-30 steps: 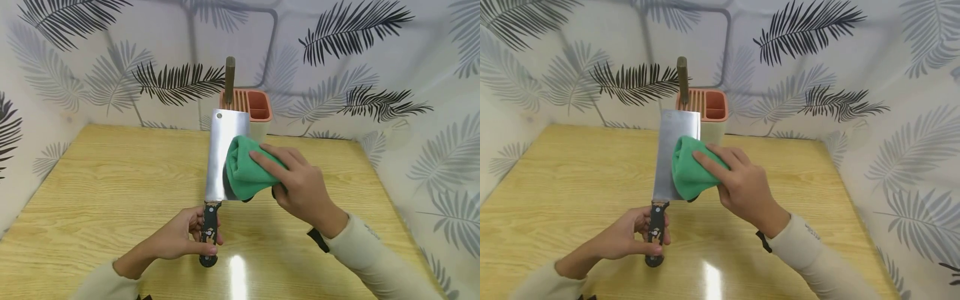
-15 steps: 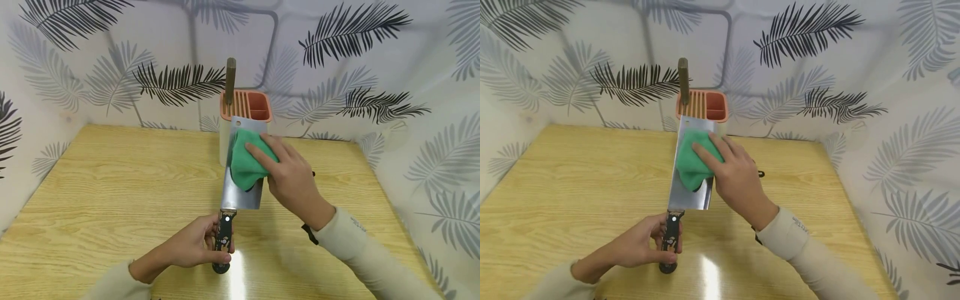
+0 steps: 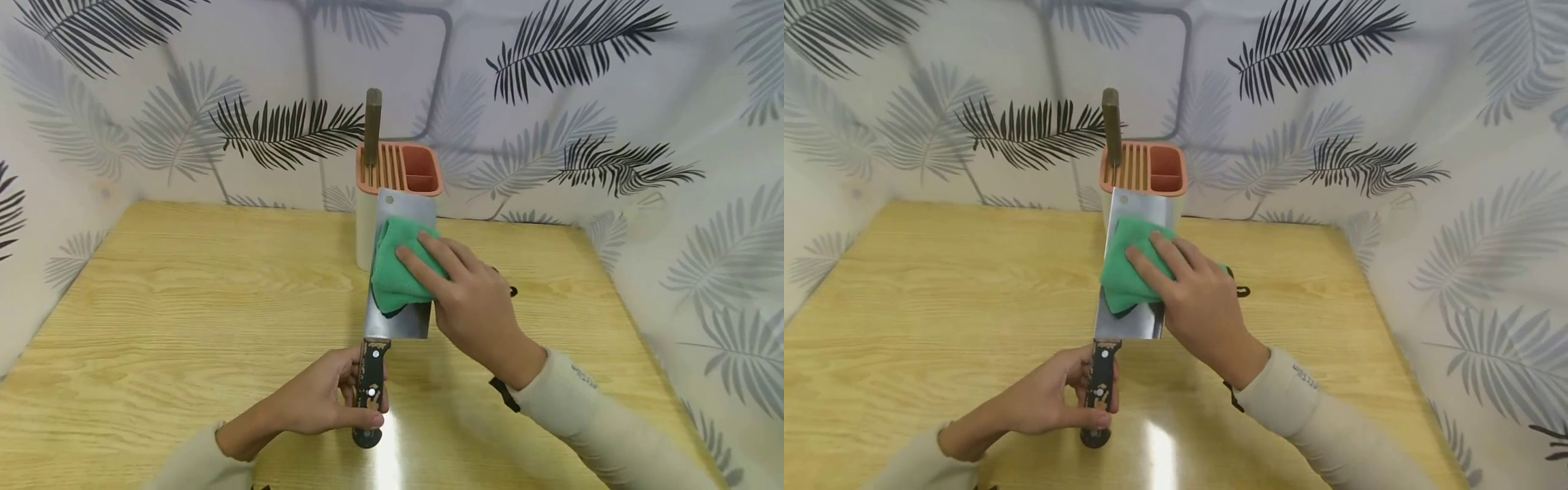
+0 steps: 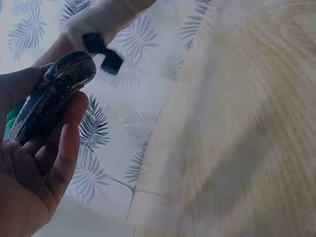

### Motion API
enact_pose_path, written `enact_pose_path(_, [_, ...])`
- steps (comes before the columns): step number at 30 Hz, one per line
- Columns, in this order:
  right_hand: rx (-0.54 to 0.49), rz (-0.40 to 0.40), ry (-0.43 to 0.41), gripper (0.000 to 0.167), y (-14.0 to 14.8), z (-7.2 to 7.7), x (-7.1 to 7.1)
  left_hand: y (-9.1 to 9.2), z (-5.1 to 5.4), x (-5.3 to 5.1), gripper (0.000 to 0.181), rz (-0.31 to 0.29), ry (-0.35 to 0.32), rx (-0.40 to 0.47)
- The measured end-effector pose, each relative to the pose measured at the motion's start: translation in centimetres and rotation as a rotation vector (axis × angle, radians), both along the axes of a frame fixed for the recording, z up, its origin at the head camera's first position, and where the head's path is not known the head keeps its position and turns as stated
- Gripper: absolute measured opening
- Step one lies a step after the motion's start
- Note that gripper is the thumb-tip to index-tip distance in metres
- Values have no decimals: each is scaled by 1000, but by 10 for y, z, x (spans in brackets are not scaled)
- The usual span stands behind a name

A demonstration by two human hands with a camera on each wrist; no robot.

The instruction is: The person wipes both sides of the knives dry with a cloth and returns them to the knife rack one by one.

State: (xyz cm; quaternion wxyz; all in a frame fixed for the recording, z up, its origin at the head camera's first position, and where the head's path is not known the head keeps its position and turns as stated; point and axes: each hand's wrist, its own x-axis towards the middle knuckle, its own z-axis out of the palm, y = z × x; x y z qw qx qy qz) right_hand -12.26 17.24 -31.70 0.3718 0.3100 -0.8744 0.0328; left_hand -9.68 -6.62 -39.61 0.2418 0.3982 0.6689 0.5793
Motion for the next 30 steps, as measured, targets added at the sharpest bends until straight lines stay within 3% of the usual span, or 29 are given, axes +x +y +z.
enact_pose_path(5, [52, 57, -71, 62, -10, -12, 22, 1, 2, -6, 33, 71, -20, -34])
enact_pose_path(8, [35, 60, -129, 66, -11, -16, 25, 4, 2, -7, 33, 112, -41, -69])
enact_pose_path(12, [-3, 13, -137, 66, -5, -10, 14, 9, 0, -3, 36, 96, -27, -96])
enact_pose_path(18, [-107, -99, -57, 66, 13, 13, -16, 14, -3, 9, 40, 28, 35, -119])
enact_pose_path(22, [-173, -101, -52, 68, 16, 18, -25, 15, 0, 15, 35, 49, 54, -143])
enact_pose_path(27, [-117, -36, -79, 65, 6, 7, -7, 16, 7, 10, 35, 87, 17, -152])
enact_pose_path(30, [-79, 4, -102, 66, -2, -3, 11, 17, 10, 2, 32, 121, 47, -154])
